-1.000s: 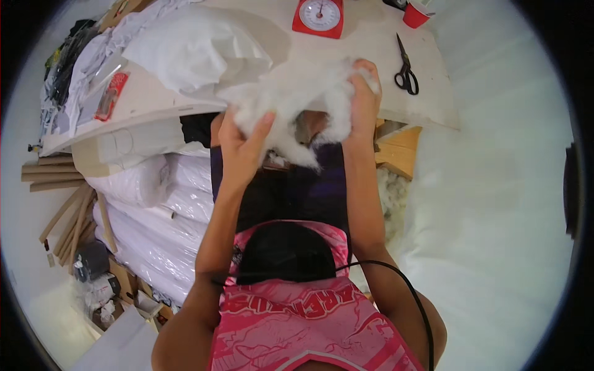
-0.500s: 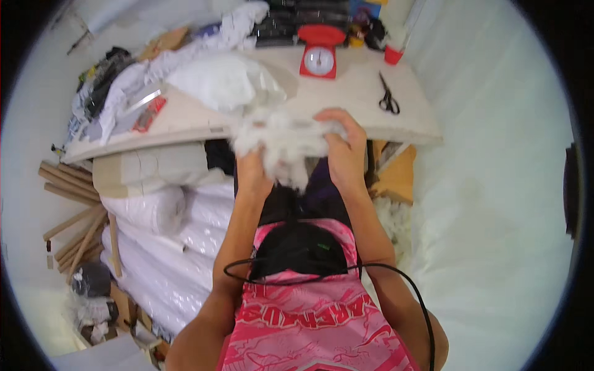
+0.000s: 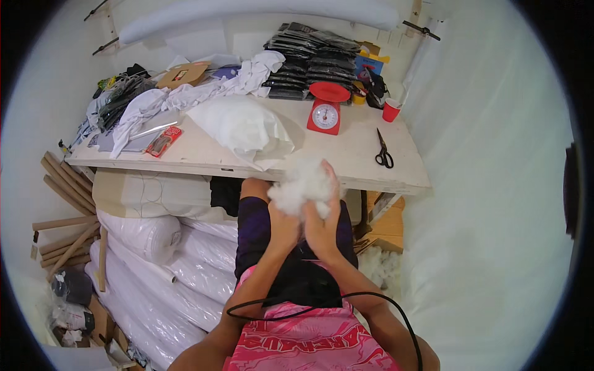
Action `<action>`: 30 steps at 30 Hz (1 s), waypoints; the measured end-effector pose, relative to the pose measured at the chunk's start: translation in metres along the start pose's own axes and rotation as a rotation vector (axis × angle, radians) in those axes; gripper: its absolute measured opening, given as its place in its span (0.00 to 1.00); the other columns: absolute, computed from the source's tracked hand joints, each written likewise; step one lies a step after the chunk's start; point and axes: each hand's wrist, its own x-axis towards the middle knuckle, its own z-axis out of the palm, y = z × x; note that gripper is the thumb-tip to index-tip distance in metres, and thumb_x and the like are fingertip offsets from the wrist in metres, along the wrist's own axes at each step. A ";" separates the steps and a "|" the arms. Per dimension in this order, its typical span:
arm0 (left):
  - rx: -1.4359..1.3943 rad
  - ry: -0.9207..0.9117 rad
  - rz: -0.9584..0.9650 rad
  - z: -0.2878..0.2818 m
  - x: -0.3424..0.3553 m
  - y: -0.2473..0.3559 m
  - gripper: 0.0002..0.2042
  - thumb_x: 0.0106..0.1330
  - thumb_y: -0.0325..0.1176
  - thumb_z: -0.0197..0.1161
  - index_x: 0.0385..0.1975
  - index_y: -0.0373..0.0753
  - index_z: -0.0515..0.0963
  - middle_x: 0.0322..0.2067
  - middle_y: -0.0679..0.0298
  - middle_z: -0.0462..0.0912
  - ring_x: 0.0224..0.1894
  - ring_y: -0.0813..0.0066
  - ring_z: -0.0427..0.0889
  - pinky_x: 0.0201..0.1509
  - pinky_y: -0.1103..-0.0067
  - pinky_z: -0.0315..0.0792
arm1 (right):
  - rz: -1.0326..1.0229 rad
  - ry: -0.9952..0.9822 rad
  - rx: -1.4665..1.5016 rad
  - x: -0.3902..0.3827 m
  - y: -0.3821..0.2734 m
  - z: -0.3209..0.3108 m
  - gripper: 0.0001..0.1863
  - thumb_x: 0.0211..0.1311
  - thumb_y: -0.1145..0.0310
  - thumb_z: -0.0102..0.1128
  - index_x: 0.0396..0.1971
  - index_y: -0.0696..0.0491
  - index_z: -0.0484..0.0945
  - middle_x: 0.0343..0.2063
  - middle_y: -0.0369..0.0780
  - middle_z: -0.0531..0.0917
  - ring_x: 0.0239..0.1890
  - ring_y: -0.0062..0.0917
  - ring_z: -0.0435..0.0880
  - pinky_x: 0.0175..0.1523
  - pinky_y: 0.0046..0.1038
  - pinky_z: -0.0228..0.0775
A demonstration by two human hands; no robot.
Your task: The person is stuffing a white pillow casing with fluffy white filling and weighing it on a scale to check the amount.
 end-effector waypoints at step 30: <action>-0.049 0.010 -0.160 -0.056 -0.021 -0.050 0.20 0.71 0.33 0.51 0.59 0.31 0.64 0.56 0.61 0.69 0.58 0.73 0.68 0.61 0.77 0.63 | -0.252 -0.687 -0.938 -0.005 0.068 -0.021 0.33 0.55 0.61 0.52 0.62 0.56 0.63 0.67 0.54 0.52 0.68 0.50 0.54 0.68 0.45 0.48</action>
